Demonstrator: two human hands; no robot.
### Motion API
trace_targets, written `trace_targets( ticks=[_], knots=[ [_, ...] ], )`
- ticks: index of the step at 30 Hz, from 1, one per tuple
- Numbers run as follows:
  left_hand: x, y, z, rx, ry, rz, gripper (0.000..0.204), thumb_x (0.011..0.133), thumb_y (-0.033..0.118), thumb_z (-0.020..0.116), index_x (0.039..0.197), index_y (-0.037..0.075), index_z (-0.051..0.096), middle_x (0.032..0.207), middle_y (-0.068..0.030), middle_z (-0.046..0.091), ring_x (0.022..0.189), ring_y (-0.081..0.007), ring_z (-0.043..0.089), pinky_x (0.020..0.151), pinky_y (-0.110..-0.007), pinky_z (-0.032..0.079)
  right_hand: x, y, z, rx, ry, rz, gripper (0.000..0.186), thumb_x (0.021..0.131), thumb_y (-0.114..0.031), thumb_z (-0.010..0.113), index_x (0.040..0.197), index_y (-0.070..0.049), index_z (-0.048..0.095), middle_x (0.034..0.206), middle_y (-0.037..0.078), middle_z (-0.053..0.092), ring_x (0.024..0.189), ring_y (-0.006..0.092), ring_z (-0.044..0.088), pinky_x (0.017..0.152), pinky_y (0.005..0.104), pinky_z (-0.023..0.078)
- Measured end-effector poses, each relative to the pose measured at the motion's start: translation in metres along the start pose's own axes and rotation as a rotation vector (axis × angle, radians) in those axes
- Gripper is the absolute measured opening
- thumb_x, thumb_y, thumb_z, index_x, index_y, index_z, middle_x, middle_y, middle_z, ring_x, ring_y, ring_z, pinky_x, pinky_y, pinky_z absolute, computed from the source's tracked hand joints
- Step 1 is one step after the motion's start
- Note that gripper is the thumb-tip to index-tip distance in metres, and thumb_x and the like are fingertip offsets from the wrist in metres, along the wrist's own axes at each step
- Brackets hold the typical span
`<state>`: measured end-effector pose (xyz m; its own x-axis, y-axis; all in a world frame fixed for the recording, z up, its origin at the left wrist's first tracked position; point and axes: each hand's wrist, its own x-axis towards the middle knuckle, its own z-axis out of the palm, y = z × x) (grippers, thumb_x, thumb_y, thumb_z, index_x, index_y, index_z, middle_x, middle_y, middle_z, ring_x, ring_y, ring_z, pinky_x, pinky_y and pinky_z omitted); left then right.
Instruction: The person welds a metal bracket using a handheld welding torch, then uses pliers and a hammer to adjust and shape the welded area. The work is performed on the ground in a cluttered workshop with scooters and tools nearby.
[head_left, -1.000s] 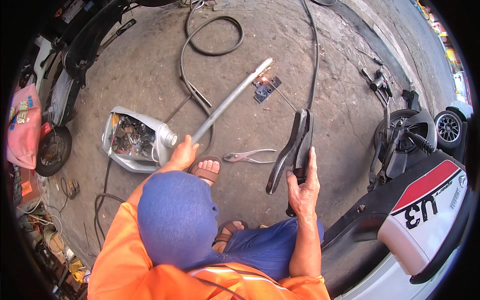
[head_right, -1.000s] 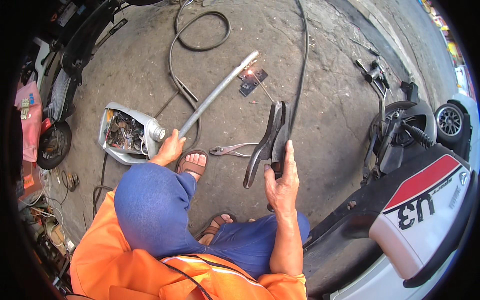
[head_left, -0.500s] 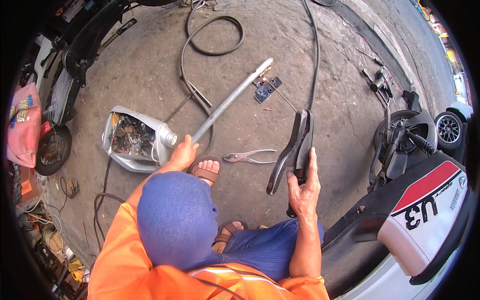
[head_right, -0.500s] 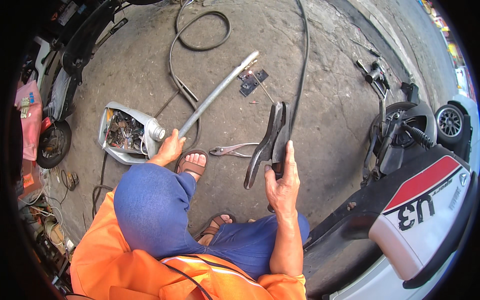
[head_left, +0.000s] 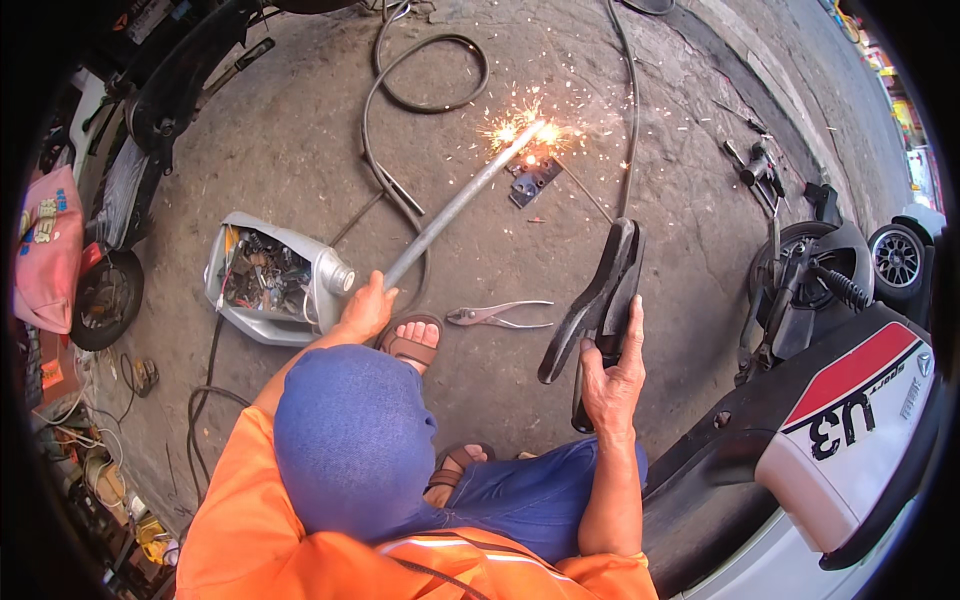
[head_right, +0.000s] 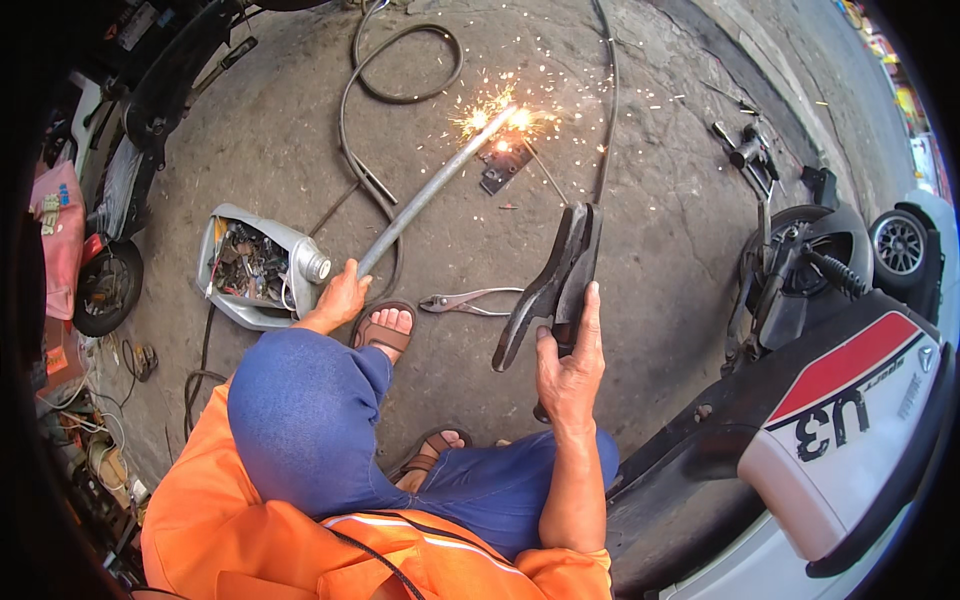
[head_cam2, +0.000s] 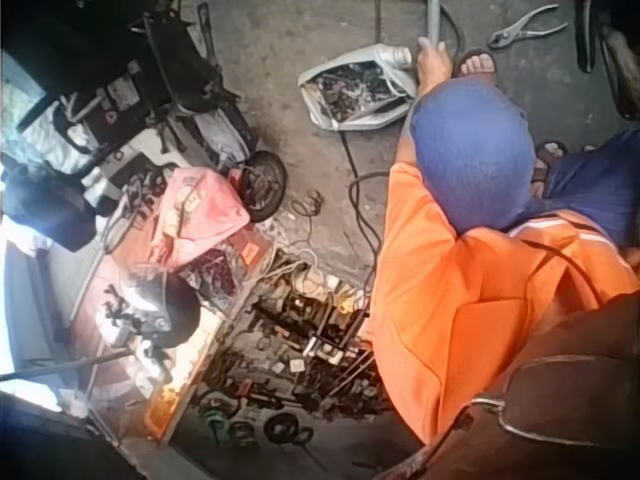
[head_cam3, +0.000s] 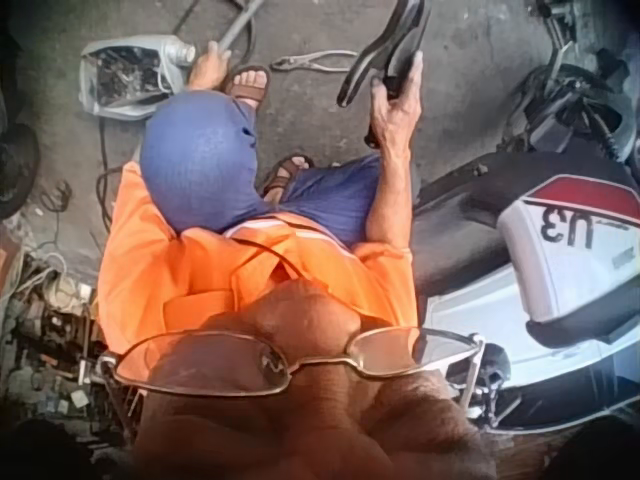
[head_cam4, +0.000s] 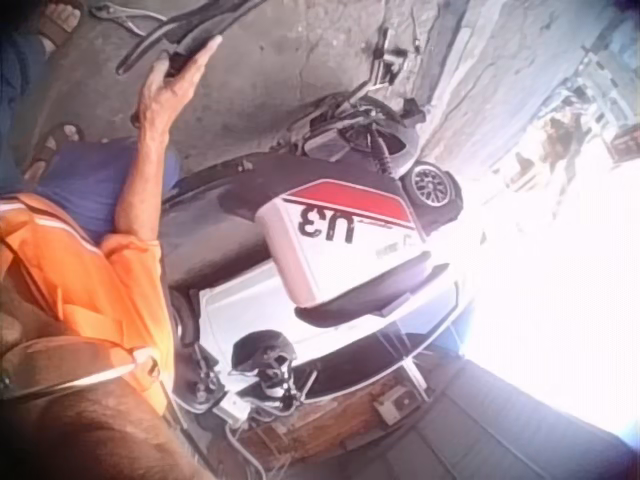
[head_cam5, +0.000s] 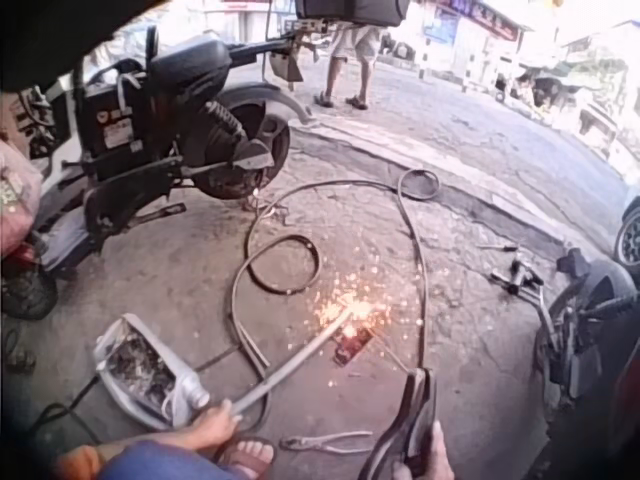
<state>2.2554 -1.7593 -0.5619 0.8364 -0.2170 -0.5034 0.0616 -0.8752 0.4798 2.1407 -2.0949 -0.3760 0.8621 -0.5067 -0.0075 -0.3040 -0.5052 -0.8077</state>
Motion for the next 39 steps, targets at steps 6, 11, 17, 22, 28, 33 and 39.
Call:
trace_targets(
  ticks=[6, 11, 17, 22, 28, 33, 39],
  knots=[
    [0.000, 0.001, -0.001, -0.015, 0.004, 0.007, 0.031, 0.095, 0.028, 0.053, 0.103, 0.002, 0.038, 0.084, -0.0352, 0.060, 0.086, -0.0547, 0.058, 0.071, -0.059, 0.045, -0.004, 0.005, -0.003, 0.007, -0.041, 0.034, 0.079, 0.080, 0.002, 0.065, 0.150, -0.008, 0.030, 0.088, 0.007, 0.062, 0.074, 0.0146, 0.059, 0.071, 0.0280, 0.050],
    [0.001, 0.000, 0.000, -0.027, 0.008, 0.016, 0.030, 0.096, 0.027, 0.052, 0.103, 0.002, 0.037, 0.082, -0.0367, 0.059, 0.084, -0.0567, 0.056, 0.068, -0.061, 0.043, -0.006, 0.008, -0.001, 0.025, -0.052, 0.061, 0.080, 0.080, 0.002, 0.065, 0.150, -0.008, 0.030, 0.085, 0.006, 0.060, 0.073, 0.0141, 0.058, 0.070, 0.0277, 0.050],
    [0.001, 0.005, -0.004, -0.011, -0.048, -0.036, 0.033, 0.095, 0.029, 0.052, 0.105, 0.002, 0.038, 0.091, -0.0361, 0.061, 0.092, -0.0537, 0.058, 0.076, -0.059, 0.045, -0.006, 0.010, -0.002, 0.009, -0.067, 0.065, 0.080, 0.079, 0.002, 0.065, 0.150, -0.007, 0.029, 0.087, 0.007, 0.061, 0.075, 0.0145, 0.059, 0.070, 0.0279, 0.050],
    [0.001, 0.002, -0.003, -0.028, -0.029, -0.025, 0.032, 0.095, 0.029, 0.053, 0.104, 0.002, 0.038, 0.088, -0.0360, 0.060, 0.089, -0.0549, 0.057, 0.074, -0.060, 0.045, 0.000, 0.002, -0.005, 0.041, -0.029, 0.136, 0.080, 0.080, 0.001, 0.065, 0.150, -0.007, 0.027, 0.095, 0.011, 0.066, 0.082, 0.0158, 0.063, 0.076, 0.0275, 0.050],
    [-0.006, 0.013, 0.007, -0.046, 0.131, -0.108, 0.040, 0.091, 0.028, 0.061, 0.115, 0.002, 0.042, 0.105, -0.0306, 0.059, 0.102, -0.0477, 0.056, 0.084, -0.054, 0.045, 0.018, 0.046, -0.039, 0.155, 0.183, 0.200, 0.074, 0.083, 0.000, 0.062, 0.149, -0.004, 0.028, 0.097, 0.008, 0.064, 0.078, 0.0133, 0.060, 0.071, 0.0262, 0.049],
    [-0.014, 0.005, 0.011, -0.115, 0.245, -0.129, 0.042, 0.087, 0.027, 0.067, 0.115, 0.003, 0.048, 0.107, -0.0260, 0.059, 0.103, -0.0433, 0.057, 0.085, -0.048, 0.045, 0.031, 0.065, -0.067, 0.137, 0.391, 0.320, 0.073, 0.083, -0.003, 0.064, 0.148, -0.007, 0.030, 0.112, 0.010, 0.059, 0.067, 0.0129, 0.056, 0.058, 0.0269, 0.048],
    [-0.028, 0.010, -0.003, -0.159, 0.270, 0.033, 0.033, 0.089, 0.037, 0.063, 0.103, 0.009, 0.055, 0.093, -0.0203, 0.063, 0.090, -0.0441, 0.060, 0.074, -0.051, 0.047, 0.049, 0.101, -0.092, -0.730, 0.320, 0.146, 0.077, 0.080, -0.013, 0.060, 0.150, -0.014, 0.028, 0.114, 0.017, 0.056, 0.097, 0.0333, 0.061, 0.080, 0.0437, 0.049]
  ],
)
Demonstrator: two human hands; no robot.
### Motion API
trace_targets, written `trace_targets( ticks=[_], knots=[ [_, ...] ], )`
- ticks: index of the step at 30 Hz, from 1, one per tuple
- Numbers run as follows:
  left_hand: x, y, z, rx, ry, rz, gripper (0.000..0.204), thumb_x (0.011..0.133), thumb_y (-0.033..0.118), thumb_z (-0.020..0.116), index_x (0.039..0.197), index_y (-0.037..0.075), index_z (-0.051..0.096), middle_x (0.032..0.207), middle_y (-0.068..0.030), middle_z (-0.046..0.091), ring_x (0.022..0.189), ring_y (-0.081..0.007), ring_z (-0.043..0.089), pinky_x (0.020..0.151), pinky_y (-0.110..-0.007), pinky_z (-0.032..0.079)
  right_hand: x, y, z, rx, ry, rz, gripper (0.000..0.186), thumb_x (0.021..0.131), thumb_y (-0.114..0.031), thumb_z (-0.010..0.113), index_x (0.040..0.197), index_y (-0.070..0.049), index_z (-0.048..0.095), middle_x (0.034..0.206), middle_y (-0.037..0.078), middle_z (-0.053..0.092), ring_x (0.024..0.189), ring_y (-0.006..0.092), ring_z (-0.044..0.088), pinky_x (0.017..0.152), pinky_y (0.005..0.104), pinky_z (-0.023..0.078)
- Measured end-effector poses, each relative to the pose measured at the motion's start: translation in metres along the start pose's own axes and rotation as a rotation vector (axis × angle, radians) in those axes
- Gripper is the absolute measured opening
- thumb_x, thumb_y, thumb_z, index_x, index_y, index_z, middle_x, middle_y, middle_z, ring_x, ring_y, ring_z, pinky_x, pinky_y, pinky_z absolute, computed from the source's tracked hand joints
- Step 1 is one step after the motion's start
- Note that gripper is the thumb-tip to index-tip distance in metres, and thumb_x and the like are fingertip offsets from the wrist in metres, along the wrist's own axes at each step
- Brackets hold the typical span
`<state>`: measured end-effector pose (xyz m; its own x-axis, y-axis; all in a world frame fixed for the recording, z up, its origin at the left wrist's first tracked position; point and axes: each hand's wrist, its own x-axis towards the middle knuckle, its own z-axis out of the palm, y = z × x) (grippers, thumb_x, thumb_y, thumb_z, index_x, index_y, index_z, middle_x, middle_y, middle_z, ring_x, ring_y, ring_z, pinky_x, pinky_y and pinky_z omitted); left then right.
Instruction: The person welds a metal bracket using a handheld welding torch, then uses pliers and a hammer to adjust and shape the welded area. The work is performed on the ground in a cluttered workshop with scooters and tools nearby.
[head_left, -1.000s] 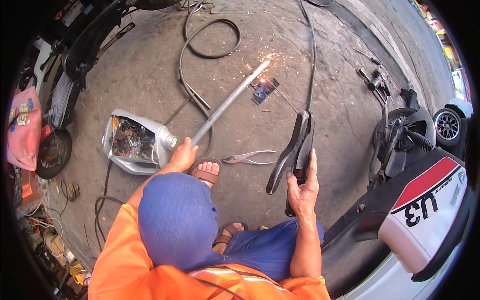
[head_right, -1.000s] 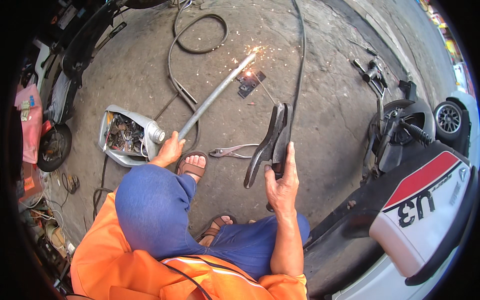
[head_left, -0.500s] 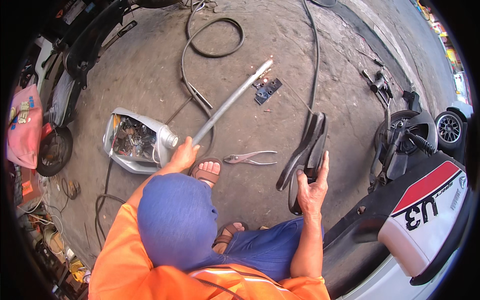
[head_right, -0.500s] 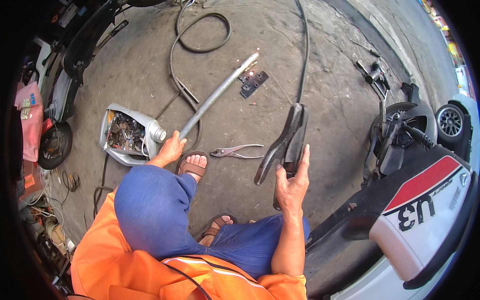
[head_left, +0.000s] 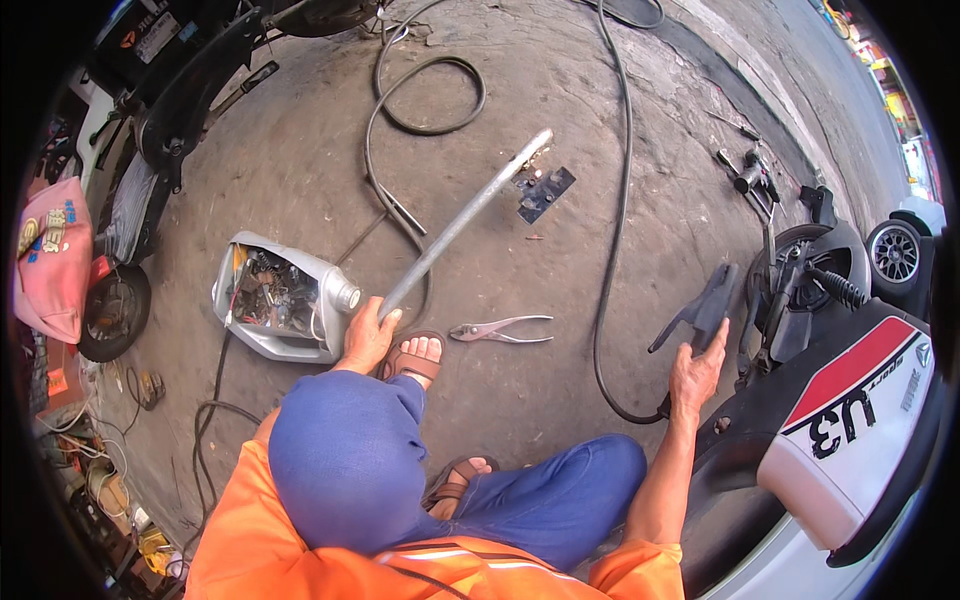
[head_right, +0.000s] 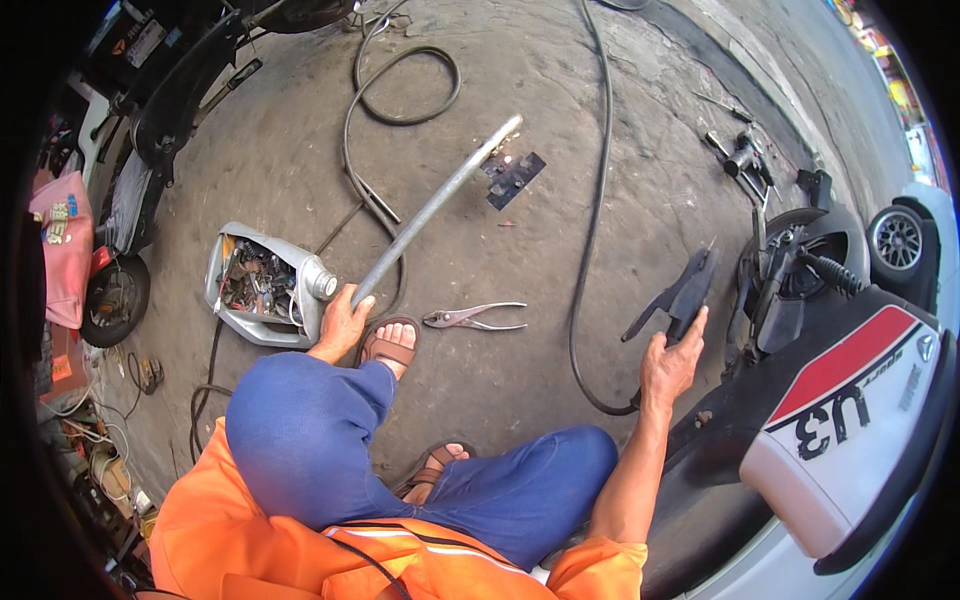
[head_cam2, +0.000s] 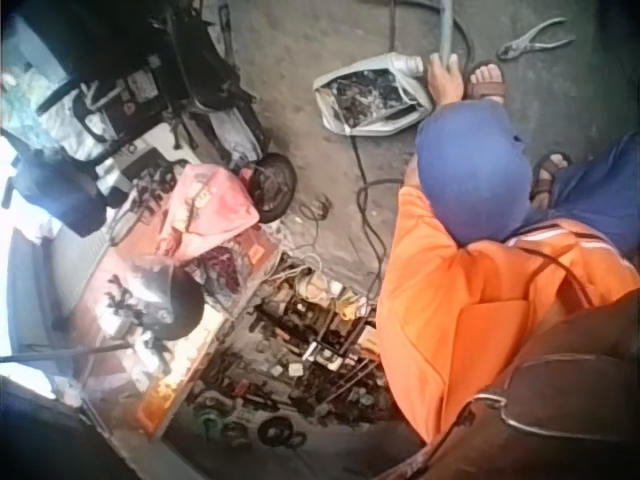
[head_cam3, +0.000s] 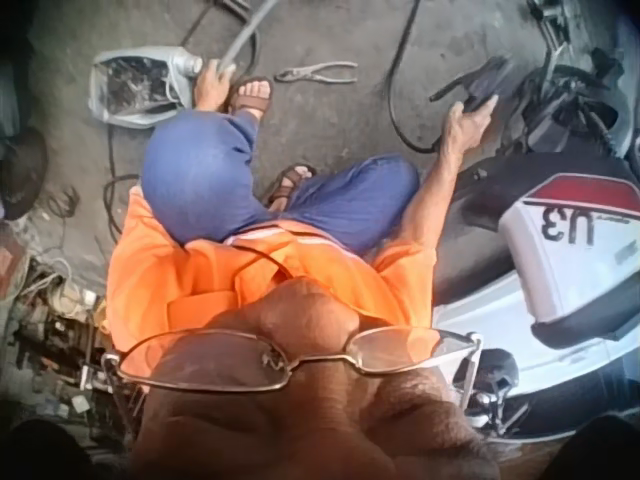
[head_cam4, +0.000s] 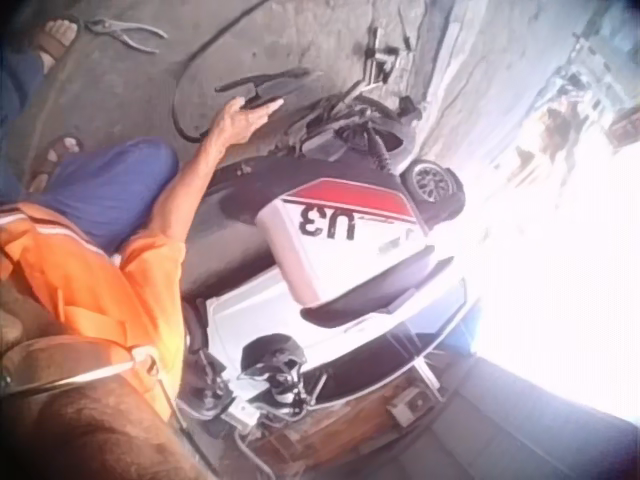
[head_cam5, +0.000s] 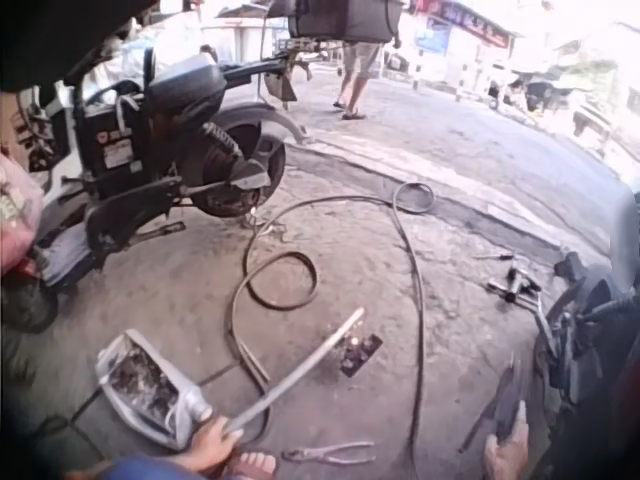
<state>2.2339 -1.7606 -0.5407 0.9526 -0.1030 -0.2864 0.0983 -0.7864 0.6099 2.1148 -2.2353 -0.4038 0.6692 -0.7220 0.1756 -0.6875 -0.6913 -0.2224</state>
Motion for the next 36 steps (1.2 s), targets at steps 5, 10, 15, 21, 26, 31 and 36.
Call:
trace_targets(
  ticks=[5, 10, 15, 21, 26, 31, 36],
  knots=[
    [-0.001, 0.017, -0.011, 0.026, -0.009, 0.006, 0.034, 0.090, 0.041, 0.062, 0.096, 0.008, 0.055, 0.080, -0.0213, 0.065, 0.080, -0.0462, 0.061, 0.066, -0.052, 0.047, -0.019, 0.025, 0.054, -0.147, -0.255, 0.000, 0.080, 0.077, -0.014, 0.062, 0.149, -0.012, 0.026, 0.111, 0.018, 0.053, 0.100, 0.0394, 0.059, 0.082, 0.0493, 0.050],
    [0.001, 0.036, -0.027, 0.036, -0.024, 0.014, 0.038, 0.091, 0.043, 0.060, 0.098, 0.007, 0.053, 0.081, -0.0234, 0.064, 0.080, -0.0483, 0.060, 0.065, -0.054, 0.046, -0.034, 0.049, 0.075, -0.151, -0.589, 0.091, 0.080, 0.079, -0.019, 0.062, 0.149, -0.006, 0.025, 0.124, 0.023, 0.050, 0.111, 0.0420, 0.054, 0.094, 0.0500, 0.045],
    [0.005, 0.040, -0.046, 0.027, -0.096, 0.018, 0.043, 0.093, 0.047, 0.056, 0.100, 0.005, 0.053, 0.083, -0.0238, 0.066, 0.080, -0.0493, 0.062, 0.066, -0.054, 0.047, -0.034, 0.028, 0.066, -0.205, -0.378, -0.081, 0.083, 0.076, -0.023, 0.070, 0.147, -0.009, 0.031, 0.127, 0.022, 0.049, 0.112, 0.0395, 0.052, 0.092, 0.0480, 0.045],
    [0.033, 0.034, -0.068, -0.713, -0.827, -0.259, 0.049, 0.095, 0.051, 0.053, 0.102, 0.003, 0.056, 0.065, -0.0012, 0.050, 0.054, -0.0094, 0.048, 0.047, -0.024, 0.039, -0.023, 0.008, 0.068, -0.105, -0.205, -0.129, 0.079, 0.074, -0.021, 0.073, 0.144, -0.009, 0.037, 0.132, 0.019, 0.046, 0.114, 0.0378, 0.050, 0.094, 0.0471, 0.042],
    [0.032, 0.030, -0.063, -0.991, -1.138, -0.511, 0.046, 0.096, 0.043, 0.055, 0.111, 0.000, 0.057, 0.071, -0.0034, 0.054, 0.053, -0.0114, 0.049, 0.047, -0.024, 0.040, -0.025, 0.011, 0.080, -0.135, -0.264, -0.032, 0.079, 0.075, -0.024, 0.072, 0.144, -0.009, 0.036, 0.133, 0.019, 0.045, 0.116, 0.0375, 0.049, 0.096, 0.0483, 0.042],
    [0.036, 0.024, -0.038, -1.111, -1.350, -0.614, 0.047, 0.099, 0.041, 0.049, 0.111, -0.004, 0.060, 0.070, -0.0049, 0.055, 0.056, -0.0122, 0.052, 0.051, -0.028, 0.046, -0.030, 0.039, 0.075, -0.205, -0.542, 0.296, 0.082, 0.077, -0.029, 0.070, 0.147, -0.009, 0.031, 0.132, 0.021, 0.049, 0.119, 0.0395, 0.050, 0.099, 0.0495, 0.041],
    [0.033, 0.023, -0.021, -0.973, -1.218, -0.540, 0.058, 0.098, 0.049, 0.044, 0.111, -0.005, 0.060, 0.068, -0.0055, 0.053, 0.057, -0.0145, 0.047, 0.058, -0.029, 0.041, -0.028, 0.051, 0.063, 0.071, -0.704, 0.375, 0.068, 0.076, -0.029, 0.068, 0.136, -0.011, 0.042, 0.115, 0.024, 0.063, 0.109, 0.0390, 0.060, 0.093, 0.0474, 0.046]
  ],
)
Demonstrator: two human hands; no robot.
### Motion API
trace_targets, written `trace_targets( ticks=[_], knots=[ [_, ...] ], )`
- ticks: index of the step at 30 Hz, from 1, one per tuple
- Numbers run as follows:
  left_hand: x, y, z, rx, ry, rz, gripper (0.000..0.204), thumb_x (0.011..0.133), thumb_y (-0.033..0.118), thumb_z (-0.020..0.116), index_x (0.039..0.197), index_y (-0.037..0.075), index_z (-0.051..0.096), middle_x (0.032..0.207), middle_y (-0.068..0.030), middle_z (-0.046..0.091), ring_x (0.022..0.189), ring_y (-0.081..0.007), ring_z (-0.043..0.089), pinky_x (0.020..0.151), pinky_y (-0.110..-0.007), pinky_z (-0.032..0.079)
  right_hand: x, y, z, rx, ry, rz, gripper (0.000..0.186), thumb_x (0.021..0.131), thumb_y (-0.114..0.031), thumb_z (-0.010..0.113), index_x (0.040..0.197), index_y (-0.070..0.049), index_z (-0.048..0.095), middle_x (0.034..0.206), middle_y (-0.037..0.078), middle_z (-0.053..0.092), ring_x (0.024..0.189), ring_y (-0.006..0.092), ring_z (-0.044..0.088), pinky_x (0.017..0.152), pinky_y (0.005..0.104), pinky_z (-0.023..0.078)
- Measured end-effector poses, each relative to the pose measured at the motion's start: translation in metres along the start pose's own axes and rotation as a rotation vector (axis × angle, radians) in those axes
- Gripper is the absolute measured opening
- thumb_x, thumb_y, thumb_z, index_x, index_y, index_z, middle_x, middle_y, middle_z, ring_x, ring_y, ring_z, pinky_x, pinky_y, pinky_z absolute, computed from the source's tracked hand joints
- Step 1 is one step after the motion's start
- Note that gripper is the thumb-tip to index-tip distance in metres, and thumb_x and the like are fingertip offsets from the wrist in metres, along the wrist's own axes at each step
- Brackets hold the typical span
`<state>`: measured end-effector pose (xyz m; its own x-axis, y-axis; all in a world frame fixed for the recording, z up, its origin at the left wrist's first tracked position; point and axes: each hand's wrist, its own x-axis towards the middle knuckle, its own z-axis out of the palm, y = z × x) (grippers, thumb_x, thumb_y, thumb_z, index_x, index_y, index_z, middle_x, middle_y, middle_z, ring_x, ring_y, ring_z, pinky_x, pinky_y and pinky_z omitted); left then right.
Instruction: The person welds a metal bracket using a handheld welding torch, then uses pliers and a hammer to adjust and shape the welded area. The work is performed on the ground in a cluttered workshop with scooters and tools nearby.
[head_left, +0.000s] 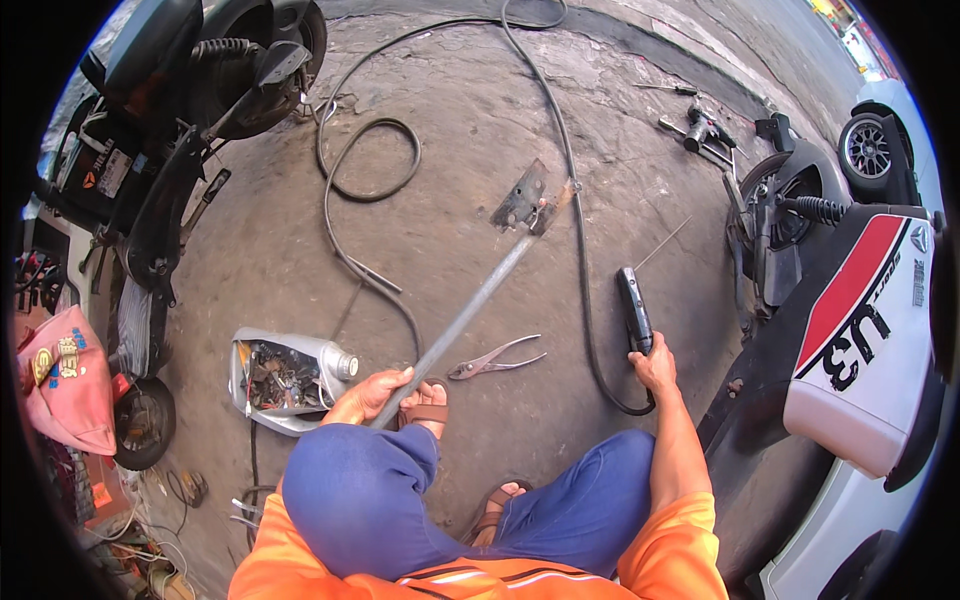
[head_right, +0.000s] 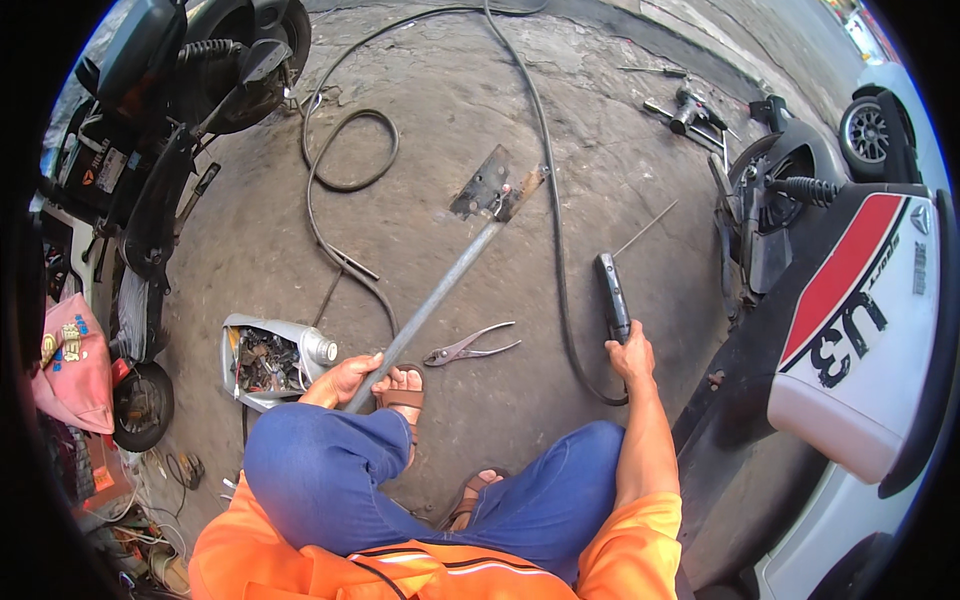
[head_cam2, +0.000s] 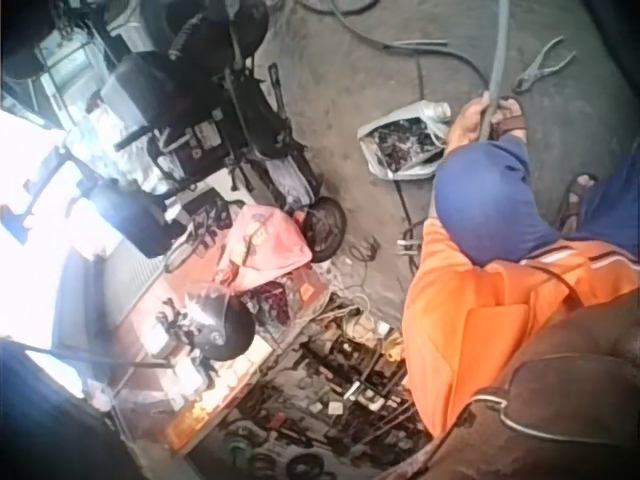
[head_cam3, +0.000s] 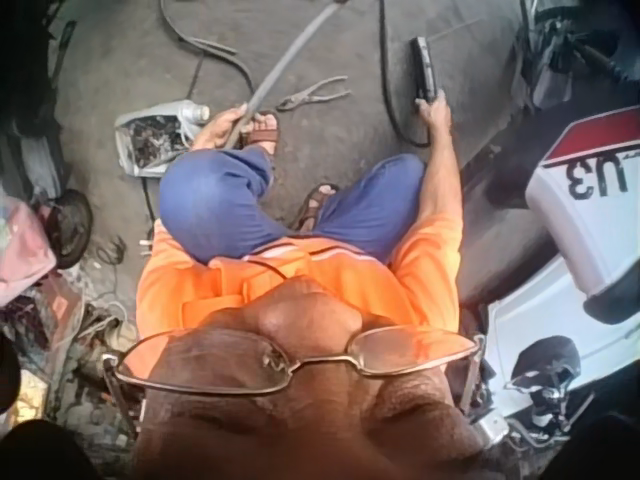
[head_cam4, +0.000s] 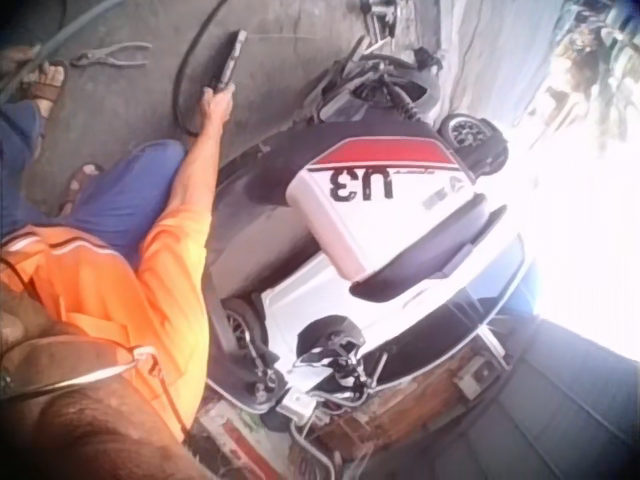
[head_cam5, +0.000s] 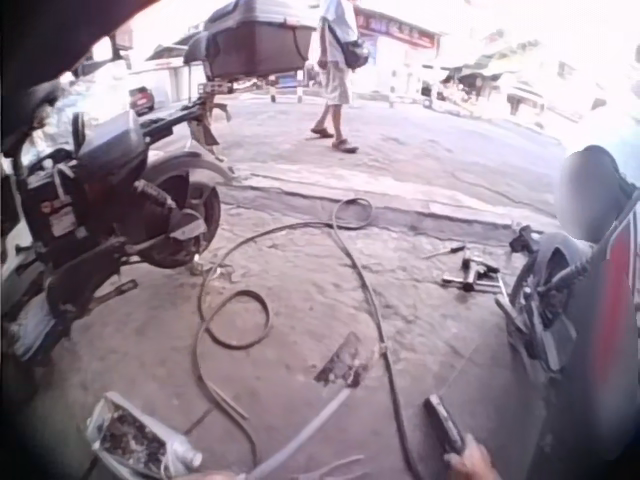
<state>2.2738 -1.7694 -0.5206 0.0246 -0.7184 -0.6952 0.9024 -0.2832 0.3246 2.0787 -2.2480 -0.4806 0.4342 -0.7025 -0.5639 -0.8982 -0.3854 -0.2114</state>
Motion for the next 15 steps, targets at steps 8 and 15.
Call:
trace_targets(
  ticks=[8, 15],
  knots=[
    [-0.003, 0.016, 0.013, -0.004, -0.085, -0.050, 0.055, 0.100, 0.047, 0.044, 0.106, -0.004, 0.061, 0.063, -0.0046, 0.052, 0.055, -0.0137, 0.047, 0.053, -0.028, 0.041, 0.007, -0.040, 0.007, -0.160, 0.216, -0.242, 0.059, 0.077, -0.021, 0.068, 0.131, -0.012, 0.045, 0.114, 0.020, 0.063, 0.108, 0.0372, 0.060, 0.090, 0.0471, 0.048],
    [0.002, 0.012, 0.011, 0.119, 0.054, -0.004, 0.054, 0.096, 0.052, 0.049, 0.095, -0.001, 0.060, 0.064, -0.0049, 0.054, 0.053, -0.0129, 0.049, 0.050, -0.027, 0.042, 0.036, -0.055, 0.000, -0.296, 0.229, -0.231, 0.067, 0.078, -0.027, 0.069, 0.139, -0.014, 0.043, 0.117, 0.016, 0.060, 0.108, 0.0366, 0.059, 0.089, 0.0492, 0.047]
  ],
)
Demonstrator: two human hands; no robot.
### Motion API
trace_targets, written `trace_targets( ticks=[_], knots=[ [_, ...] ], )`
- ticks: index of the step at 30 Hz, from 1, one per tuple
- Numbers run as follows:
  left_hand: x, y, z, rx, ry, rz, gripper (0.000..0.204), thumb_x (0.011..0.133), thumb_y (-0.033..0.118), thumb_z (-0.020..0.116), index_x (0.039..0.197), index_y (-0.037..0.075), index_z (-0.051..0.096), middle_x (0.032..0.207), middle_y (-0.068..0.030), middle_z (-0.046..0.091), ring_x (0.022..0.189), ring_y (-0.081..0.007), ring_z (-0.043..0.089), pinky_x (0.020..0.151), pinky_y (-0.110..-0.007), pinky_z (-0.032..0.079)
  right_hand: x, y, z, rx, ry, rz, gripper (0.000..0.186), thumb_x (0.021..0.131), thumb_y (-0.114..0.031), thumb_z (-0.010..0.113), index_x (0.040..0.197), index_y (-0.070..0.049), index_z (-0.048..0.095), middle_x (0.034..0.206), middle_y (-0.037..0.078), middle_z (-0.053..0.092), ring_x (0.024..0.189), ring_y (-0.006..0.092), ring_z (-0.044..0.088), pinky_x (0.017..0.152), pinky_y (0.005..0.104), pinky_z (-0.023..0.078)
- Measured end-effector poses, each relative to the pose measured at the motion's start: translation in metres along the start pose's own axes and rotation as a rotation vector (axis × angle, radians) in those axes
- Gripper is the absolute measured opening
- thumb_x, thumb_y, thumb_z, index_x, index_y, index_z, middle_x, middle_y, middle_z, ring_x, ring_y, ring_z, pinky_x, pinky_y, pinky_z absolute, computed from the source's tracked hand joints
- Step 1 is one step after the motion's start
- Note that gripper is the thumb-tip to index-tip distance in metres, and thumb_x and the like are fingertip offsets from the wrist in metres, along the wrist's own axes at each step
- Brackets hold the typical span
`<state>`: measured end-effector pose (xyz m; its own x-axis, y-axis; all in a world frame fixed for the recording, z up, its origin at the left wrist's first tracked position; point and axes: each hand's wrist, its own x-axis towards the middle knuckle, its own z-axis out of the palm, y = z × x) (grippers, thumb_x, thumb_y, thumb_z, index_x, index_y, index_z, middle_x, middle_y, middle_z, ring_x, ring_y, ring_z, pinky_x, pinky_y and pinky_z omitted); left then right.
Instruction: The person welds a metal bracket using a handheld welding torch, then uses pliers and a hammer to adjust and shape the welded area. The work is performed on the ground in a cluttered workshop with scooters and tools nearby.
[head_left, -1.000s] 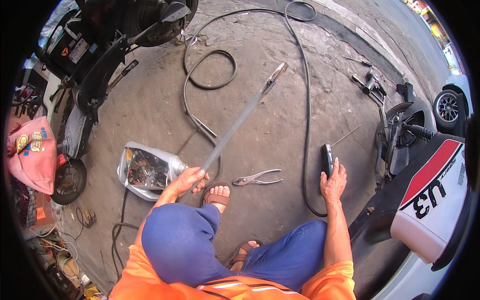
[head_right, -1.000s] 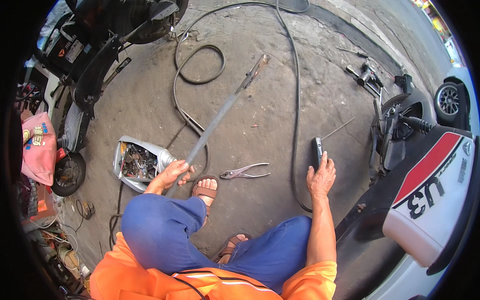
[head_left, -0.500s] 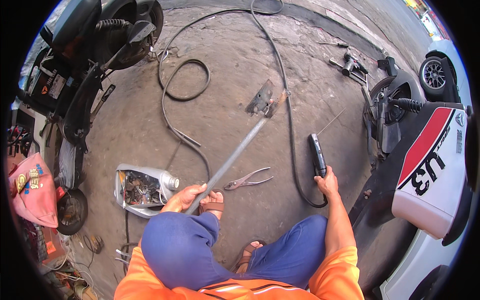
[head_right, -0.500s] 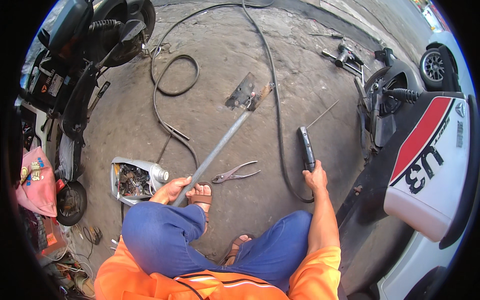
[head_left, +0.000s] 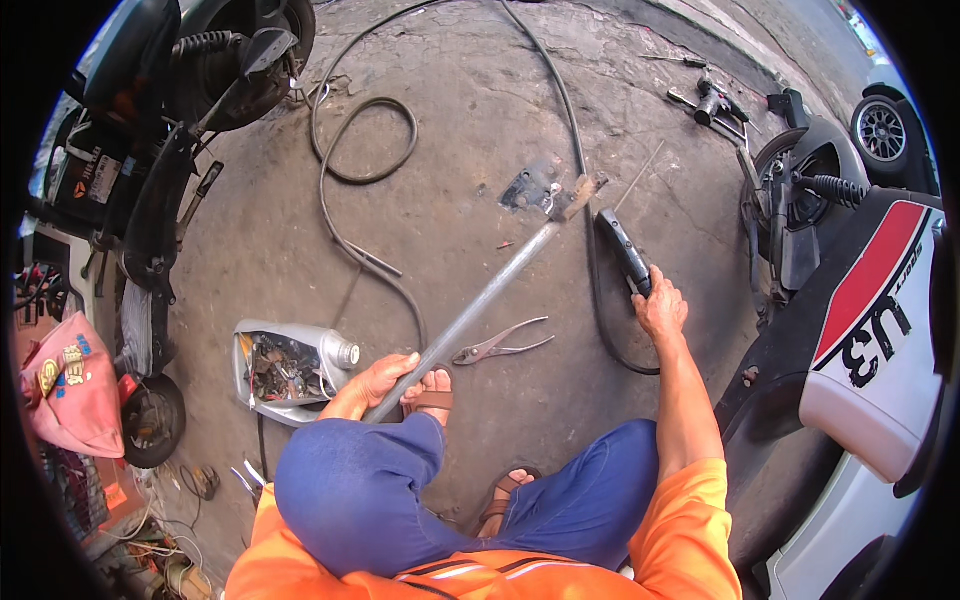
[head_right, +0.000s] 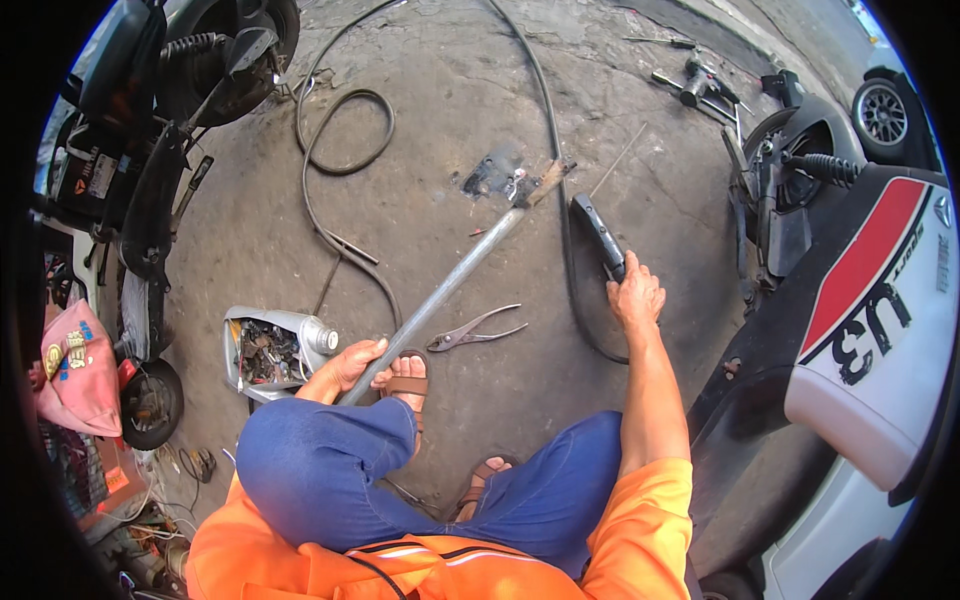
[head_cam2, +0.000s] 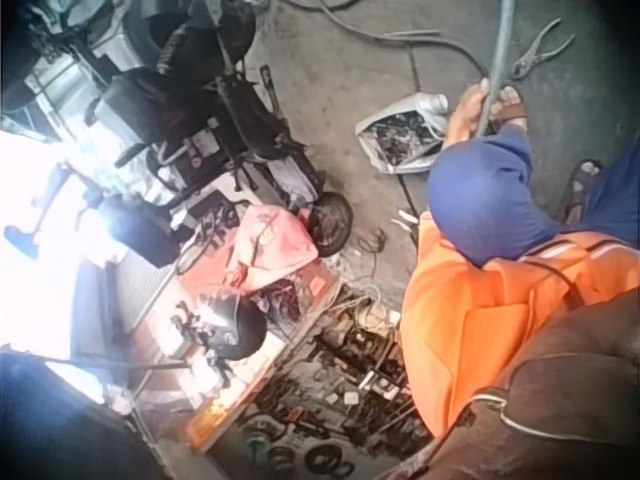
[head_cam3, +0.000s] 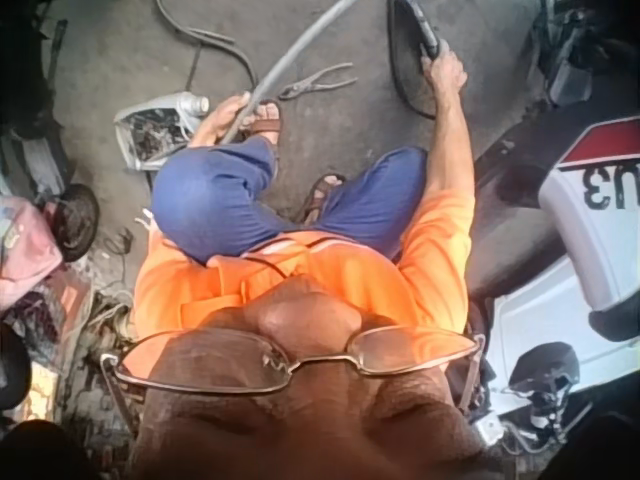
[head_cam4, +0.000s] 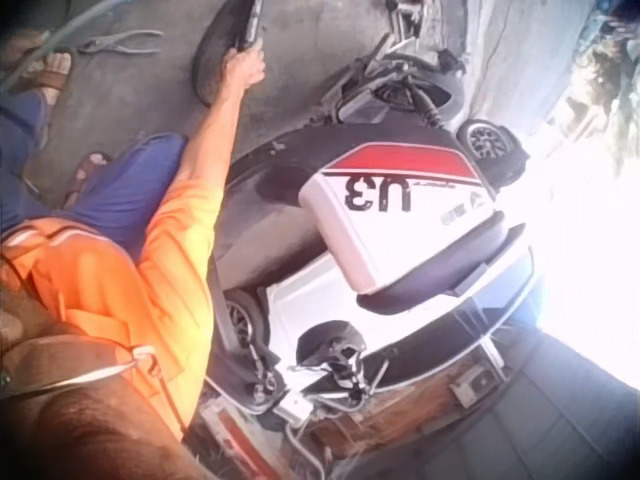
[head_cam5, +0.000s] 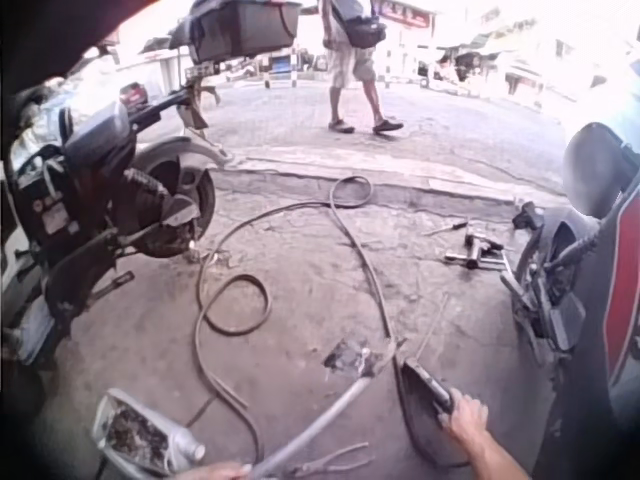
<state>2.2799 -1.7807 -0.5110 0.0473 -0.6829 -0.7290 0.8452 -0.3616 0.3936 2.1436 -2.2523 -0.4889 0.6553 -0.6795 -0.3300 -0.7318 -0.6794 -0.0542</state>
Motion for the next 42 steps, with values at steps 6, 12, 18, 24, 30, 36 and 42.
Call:
trace_targets(
  ticks=[6, 12, 18, 24, 30, 36, 42],
  knots=[
    [0.006, 0.009, -0.023, 0.118, 0.135, 0.109, 0.046, 0.091, 0.049, 0.061, 0.086, 0.003, 0.058, 0.065, -0.0040, 0.056, 0.052, -0.0108, 0.051, 0.048, -0.023, 0.043, -0.013, -0.012, 0.010, -0.051, 0.102, -0.010, 0.082, 0.076, -0.026, 0.074, 0.146, -0.012, 0.034, 0.116, 0.014, 0.057, 0.106, 0.0336, 0.057, 0.087, 0.0496, 0.045],
    [0.004, 0.017, -0.025, 0.204, 0.284, 0.131, 0.050, 0.091, 0.051, 0.060, 0.088, 0.001, 0.062, 0.068, -0.0032, 0.056, 0.053, -0.0093, 0.053, 0.049, -0.021, 0.045, -0.013, -0.008, 0.014, -0.062, 0.113, -0.012, 0.083, 0.076, -0.025, 0.072, 0.147, -0.011, 0.031, 0.116, 0.014, 0.055, 0.106, 0.0339, 0.056, 0.084, 0.0496, 0.045],
    [0.005, 0.014, -0.009, 0.462, 0.402, 0.141, 0.054, 0.094, 0.051, 0.055, 0.088, -0.002, 0.064, 0.068, -0.0040, 0.059, 0.053, -0.0111, 0.056, 0.049, -0.025, 0.046, -0.015, -0.022, 0.008, -0.050, 0.151, 0.001, 0.078, 0.077, -0.024, 0.071, 0.145, -0.011, 0.035, 0.119, 0.015, 0.053, 0.111, 0.0344, 0.052, 0.091, 0.0485, 0.042],
    [0.018, 0.004, -0.003, 0.589, 0.565, 0.117, 0.057, 0.095, 0.054, 0.049, 0.083, -0.001, 0.063, 0.062, -0.0039, 0.057, 0.052, -0.0118, 0.055, 0.050, -0.027, 0.046, -0.019, -0.039, 0.007, -0.069, 0.481, -0.353, 0.077, 0.073, -0.023, 0.074, 0.141, -0.010, 0.040, 0.127, 0.017, 0.046, 0.117, 0.0353, 0.046, 0.098, 0.0464, 0.037],
    [0.040, -0.035, -0.031, 0.764, 0.721, 0.161, 0.064, 0.096, 0.057, 0.039, 0.082, -0.001, 0.064, 0.070, -0.0130, 0.061, 0.067, -0.0245, 0.059, 0.065, -0.038, 0.046, -0.055, -0.087, 0.015, -0.060, 0.016, -0.851, 0.083, 0.068, -0.027, 0.078, 0.141, -0.015, 0.040, 0.128, 0.015, 0.047, 0.116, 0.0323, 0.048, 0.095, 0.0433, 0.039],
    [0.046, -0.037, -0.031, 0.840, 0.689, 0.274, 0.063, 0.098, 0.056, 0.038, 0.080, 0.000, 0.061, 0.063, -0.0083, 0.056, 0.061, -0.0189, 0.055, 0.060, -0.036, 0.045, -0.083, -0.105, 0.057, -0.211, -0.146, -0.965, 0.080, 0.070, -0.023, 0.075, 0.142, -0.018, 0.041, 0.133, 0.014, 0.046, 0.119, 0.0301, 0.047, 0.097, 0.0423, 0.039],
    [0.045, -0.037, -0.027, 0.856, 0.688, 0.283, 0.060, 0.098, 0.053, 0.037, 0.082, 0.000, 0.061, 0.078, -0.0204, 0.063, 0.077, -0.0364, 0.060, 0.072, -0.045, 0.046, -0.029, -0.072, 0.017, -0.050, 0.434, -0.484, 0.076, 0.072, -0.019, 0.071, 0.140, -0.007, 0.040, 0.131, 0.018, 0.045, 0.118, 0.0361, 0.045, 0.097, 0.0467, 0.037]
  ],
)
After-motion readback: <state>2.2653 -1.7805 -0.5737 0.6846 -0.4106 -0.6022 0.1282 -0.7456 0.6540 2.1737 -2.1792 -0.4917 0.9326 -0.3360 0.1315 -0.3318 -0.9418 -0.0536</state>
